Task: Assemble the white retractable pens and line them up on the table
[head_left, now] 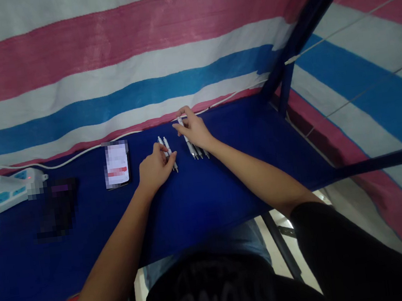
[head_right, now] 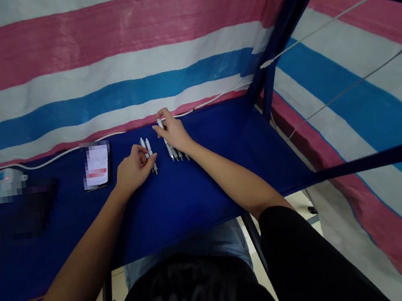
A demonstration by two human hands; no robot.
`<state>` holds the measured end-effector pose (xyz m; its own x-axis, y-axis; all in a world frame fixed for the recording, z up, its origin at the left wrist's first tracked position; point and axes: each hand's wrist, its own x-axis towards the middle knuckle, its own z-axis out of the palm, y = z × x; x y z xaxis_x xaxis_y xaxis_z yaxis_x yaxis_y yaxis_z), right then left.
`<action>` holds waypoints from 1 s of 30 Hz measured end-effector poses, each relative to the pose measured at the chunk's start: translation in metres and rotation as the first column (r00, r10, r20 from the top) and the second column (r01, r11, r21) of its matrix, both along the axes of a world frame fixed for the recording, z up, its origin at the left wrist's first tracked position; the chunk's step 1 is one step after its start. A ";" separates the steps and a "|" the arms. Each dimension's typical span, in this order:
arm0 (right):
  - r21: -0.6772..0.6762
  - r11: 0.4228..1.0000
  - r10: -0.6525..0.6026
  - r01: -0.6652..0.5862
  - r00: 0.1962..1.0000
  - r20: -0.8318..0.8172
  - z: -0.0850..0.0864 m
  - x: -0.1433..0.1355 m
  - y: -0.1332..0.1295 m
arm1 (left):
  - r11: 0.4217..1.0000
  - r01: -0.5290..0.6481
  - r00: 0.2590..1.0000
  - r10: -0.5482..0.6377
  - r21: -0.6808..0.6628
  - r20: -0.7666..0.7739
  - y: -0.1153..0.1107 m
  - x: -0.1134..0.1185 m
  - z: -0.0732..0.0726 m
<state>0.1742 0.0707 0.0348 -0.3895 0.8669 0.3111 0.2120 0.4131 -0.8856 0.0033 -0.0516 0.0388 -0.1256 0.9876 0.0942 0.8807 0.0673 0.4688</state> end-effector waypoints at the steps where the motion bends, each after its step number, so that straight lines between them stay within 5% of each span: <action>1: -0.004 1.000 -0.002 0.002 1.000 0.001 0.000 0.000 0.000 | 1.000 -0.008 1.000 0.008 -0.002 -0.001 0.000 0.001 0.001; 17: -0.050 0.999 -0.010 0.012 0.999 0.043 0.000 -0.003 0.000 | 0.999 0.008 0.976 -0.018 -0.046 -0.219 -0.004 0.011 0.005; 30: -0.041 0.999 -0.002 0.005 0.996 0.094 0.000 -0.004 0.002 | 0.998 -0.069 0.985 0.070 0.007 -0.156 -0.001 0.013 0.000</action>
<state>0.1706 0.0724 0.0351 -0.4121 0.8795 0.2380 0.2960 0.3763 -0.8779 0.0159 -0.0524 0.0386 -0.1776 0.9768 0.1199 0.9363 0.1302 0.3262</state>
